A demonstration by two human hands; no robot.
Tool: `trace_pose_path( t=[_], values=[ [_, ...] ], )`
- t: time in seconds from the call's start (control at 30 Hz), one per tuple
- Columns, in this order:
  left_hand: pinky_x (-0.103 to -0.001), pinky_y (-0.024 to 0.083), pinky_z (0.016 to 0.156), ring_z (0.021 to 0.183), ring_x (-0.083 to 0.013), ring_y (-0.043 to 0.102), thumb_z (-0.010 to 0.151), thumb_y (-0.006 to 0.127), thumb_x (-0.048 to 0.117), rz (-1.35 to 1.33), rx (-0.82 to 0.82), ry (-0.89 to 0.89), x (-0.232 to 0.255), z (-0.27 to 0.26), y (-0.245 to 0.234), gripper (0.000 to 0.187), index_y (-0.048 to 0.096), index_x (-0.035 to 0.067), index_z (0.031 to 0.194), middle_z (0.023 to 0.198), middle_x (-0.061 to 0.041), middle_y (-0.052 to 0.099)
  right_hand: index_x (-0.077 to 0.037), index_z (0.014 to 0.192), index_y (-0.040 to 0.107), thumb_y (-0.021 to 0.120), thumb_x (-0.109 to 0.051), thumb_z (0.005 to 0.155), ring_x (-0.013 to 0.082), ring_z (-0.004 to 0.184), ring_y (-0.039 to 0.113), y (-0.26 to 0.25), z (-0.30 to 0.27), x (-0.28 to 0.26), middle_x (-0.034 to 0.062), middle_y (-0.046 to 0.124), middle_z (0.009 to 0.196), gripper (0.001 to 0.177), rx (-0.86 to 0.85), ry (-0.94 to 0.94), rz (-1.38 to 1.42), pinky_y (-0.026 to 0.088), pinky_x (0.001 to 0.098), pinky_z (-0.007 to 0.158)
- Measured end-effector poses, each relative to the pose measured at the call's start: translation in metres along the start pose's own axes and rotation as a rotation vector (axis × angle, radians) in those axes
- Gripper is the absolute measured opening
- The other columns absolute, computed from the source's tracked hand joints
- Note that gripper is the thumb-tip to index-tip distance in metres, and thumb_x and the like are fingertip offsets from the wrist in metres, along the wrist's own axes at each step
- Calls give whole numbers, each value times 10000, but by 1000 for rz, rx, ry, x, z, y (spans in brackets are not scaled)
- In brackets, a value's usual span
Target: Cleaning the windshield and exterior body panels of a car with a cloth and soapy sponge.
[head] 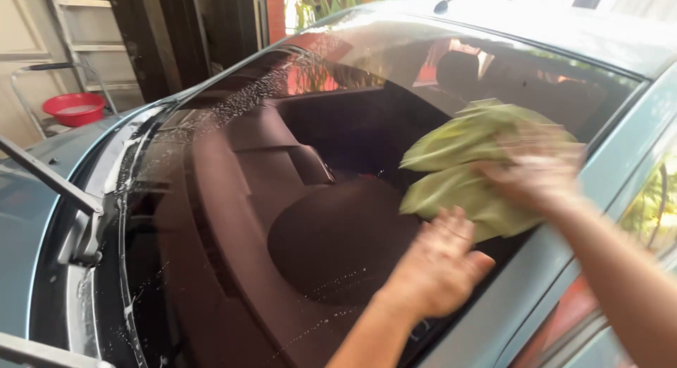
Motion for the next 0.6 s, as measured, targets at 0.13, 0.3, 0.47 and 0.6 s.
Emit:
trace_pose_path(
  t=[0.13, 0.3, 0.47, 0.6],
  values=[
    [-551, 113, 1256, 1592, -434, 158, 1052, 405, 534, -97, 43, -21, 30, -19, -24, 793, 364, -75, 1557, 1690, -278, 244, -345, 1589, 171, 289, -938, 719, 335, 1547, 13, 13, 33, 52, 74, 23, 1698, 1059, -73, 115, -1, 33, 604, 1166],
    [-565, 101, 1281, 1594, -439, 194, 1080, 395, 536, 108, 328, -214, 4, -73, -68, 789, 369, -81, 1570, 1669, -303, 288, -328, 1571, 243, 310, -916, 753, 383, 1512, 69, 17, 6, -4, 145, 96, 1678, 1010, 152, -377, -56, 69, 659, 1135],
    [-556, 102, 1268, 1584, -440, 185, 1075, 362, 544, 56, 417, -389, -12, -140, -101, 776, 368, -61, 1561, 1659, -299, 290, -260, 1552, 374, 454, -894, 662, 389, 1504, 227, -50, -105, -129, 171, 275, 1604, 1096, 204, -620, -58, 199, 654, 1166],
    [-553, 94, 1269, 1581, -442, 189, 1081, 342, 542, 56, 479, -446, -16, -190, -122, 779, 356, -67, 1568, 1661, -306, 279, -175, 1470, 502, 506, -941, 584, 388, 1454, 369, -73, -190, -222, 193, 406, 1563, 1171, 362, -848, 61, 274, 653, 1161]
  ],
)
Point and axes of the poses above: each hand's wrist, its own z-axis towards the middle knuckle, its own y-axis out of the palm, x = y × z, the point moved 3 cm from there along z, towards the middle knuckle
